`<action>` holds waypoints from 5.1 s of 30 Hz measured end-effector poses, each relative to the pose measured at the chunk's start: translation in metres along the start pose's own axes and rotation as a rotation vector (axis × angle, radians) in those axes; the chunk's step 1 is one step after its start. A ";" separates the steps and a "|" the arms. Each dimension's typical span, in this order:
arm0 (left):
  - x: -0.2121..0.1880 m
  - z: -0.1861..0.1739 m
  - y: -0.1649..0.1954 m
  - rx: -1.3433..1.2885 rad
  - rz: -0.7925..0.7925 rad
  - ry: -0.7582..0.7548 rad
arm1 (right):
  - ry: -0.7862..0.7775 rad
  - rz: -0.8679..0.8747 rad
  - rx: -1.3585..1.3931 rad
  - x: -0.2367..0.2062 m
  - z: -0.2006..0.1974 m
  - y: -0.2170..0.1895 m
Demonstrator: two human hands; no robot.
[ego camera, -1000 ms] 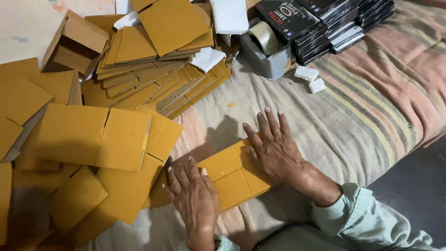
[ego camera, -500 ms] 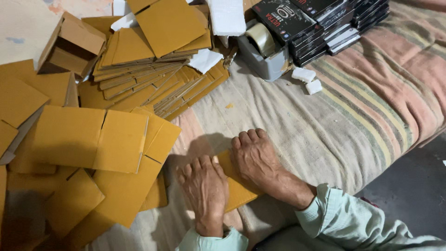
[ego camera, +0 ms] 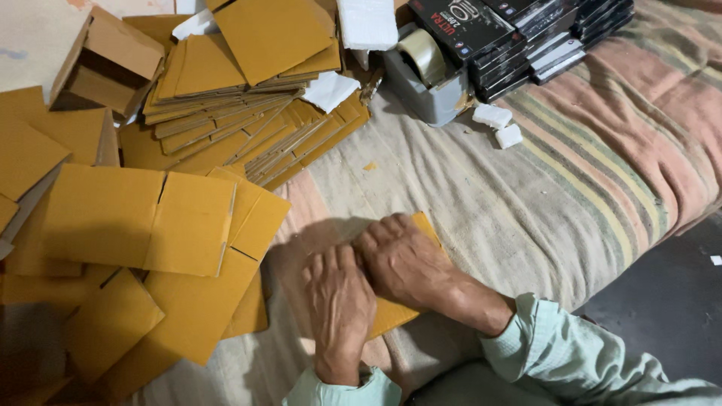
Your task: The person folds flat pre-cut cardboard blanks into small boxes, pressing the sides and tucking the flaps to shape each one, then sets the finished box onto a growing pile and takes the next blank. The person repeats this folding cycle throughout the clip.
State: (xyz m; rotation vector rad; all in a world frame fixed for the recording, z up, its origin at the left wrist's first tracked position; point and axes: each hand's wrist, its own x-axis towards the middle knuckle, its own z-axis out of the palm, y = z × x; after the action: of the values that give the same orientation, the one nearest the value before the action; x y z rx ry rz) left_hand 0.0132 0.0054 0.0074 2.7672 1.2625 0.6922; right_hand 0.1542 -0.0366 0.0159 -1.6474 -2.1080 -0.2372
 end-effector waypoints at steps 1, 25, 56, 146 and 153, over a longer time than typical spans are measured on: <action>0.000 -0.001 -0.001 -0.007 0.124 0.118 | 0.036 -0.019 0.003 0.000 0.001 0.001; -0.001 -0.001 -0.001 -0.131 0.142 0.036 | 0.007 0.093 0.035 -0.001 0.003 0.003; -0.041 -0.026 -0.003 -0.099 -0.080 -0.403 | -0.263 -0.126 -0.037 -0.044 -0.012 -0.005; -0.040 -0.001 -0.009 -0.112 0.053 0.046 | -0.429 0.299 -0.042 -0.037 -0.022 -0.022; -0.081 0.019 -0.009 -0.120 0.135 0.035 | -0.285 0.173 -0.226 -0.052 -0.008 -0.019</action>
State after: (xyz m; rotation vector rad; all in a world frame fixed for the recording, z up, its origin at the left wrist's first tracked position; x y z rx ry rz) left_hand -0.0324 -0.0439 -0.0428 2.7723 1.0104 0.7999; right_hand 0.1480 -0.0903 0.0025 -2.0935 -2.1884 -0.2009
